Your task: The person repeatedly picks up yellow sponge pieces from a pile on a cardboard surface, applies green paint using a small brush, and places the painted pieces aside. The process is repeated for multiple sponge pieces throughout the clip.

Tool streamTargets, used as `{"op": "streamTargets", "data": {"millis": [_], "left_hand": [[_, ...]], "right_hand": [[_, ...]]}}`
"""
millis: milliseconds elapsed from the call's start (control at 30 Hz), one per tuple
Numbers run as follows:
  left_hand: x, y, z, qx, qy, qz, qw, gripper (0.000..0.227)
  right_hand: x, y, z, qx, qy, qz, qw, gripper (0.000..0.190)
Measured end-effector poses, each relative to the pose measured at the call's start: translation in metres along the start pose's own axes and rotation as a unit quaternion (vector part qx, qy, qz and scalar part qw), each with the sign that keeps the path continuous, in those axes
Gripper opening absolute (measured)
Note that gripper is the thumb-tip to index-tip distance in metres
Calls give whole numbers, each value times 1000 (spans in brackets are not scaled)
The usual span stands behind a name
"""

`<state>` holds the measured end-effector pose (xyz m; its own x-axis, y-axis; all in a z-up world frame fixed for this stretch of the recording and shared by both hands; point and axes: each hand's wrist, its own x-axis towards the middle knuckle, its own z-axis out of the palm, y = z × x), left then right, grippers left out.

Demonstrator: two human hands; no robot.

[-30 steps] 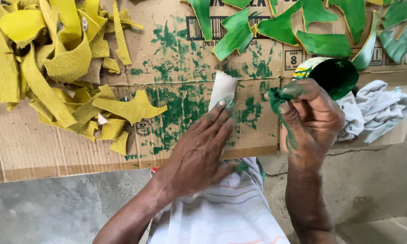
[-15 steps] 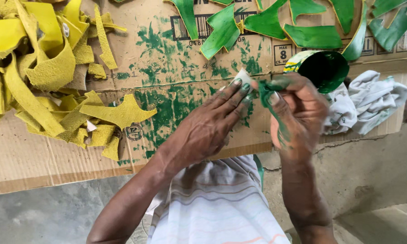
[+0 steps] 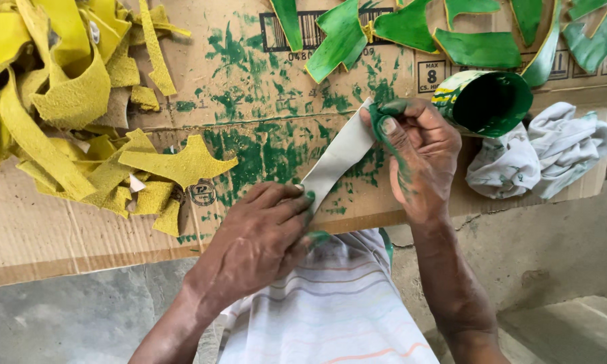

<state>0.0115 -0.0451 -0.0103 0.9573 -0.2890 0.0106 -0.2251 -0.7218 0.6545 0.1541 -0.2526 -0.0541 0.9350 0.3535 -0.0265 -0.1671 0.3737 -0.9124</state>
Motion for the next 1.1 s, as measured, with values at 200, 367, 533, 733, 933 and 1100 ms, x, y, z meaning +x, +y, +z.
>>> {"op": "streamTargets", "data": {"millis": [200, 367, 533, 733, 933, 1100], "left_hand": [[11, -8, 4, -32, -83, -136, 987, 22], [33, -8, 29, 209, 43, 38, 976, 59], [38, -4, 48, 125, -11, 45, 991, 57], [27, -2, 26, -38, -62, 28, 997, 52], [46, -11, -13, -165, -82, -15, 983, 50], [64, -2, -11, -63, -70, 39, 995, 62]], "right_hand": [[-3, -1, 3, 4, 3, -11, 1000, 16], [-1, 3, 1, 11, 10, -14, 1000, 17], [3, 6, -2, 34, 16, -2, 999, 16], [5, 5, -4, 20, 33, 17, 999, 16], [2, 7, -1, 22, 13, -20, 999, 16], [0, -4, -1, -78, 28, -7, 997, 15]]}}
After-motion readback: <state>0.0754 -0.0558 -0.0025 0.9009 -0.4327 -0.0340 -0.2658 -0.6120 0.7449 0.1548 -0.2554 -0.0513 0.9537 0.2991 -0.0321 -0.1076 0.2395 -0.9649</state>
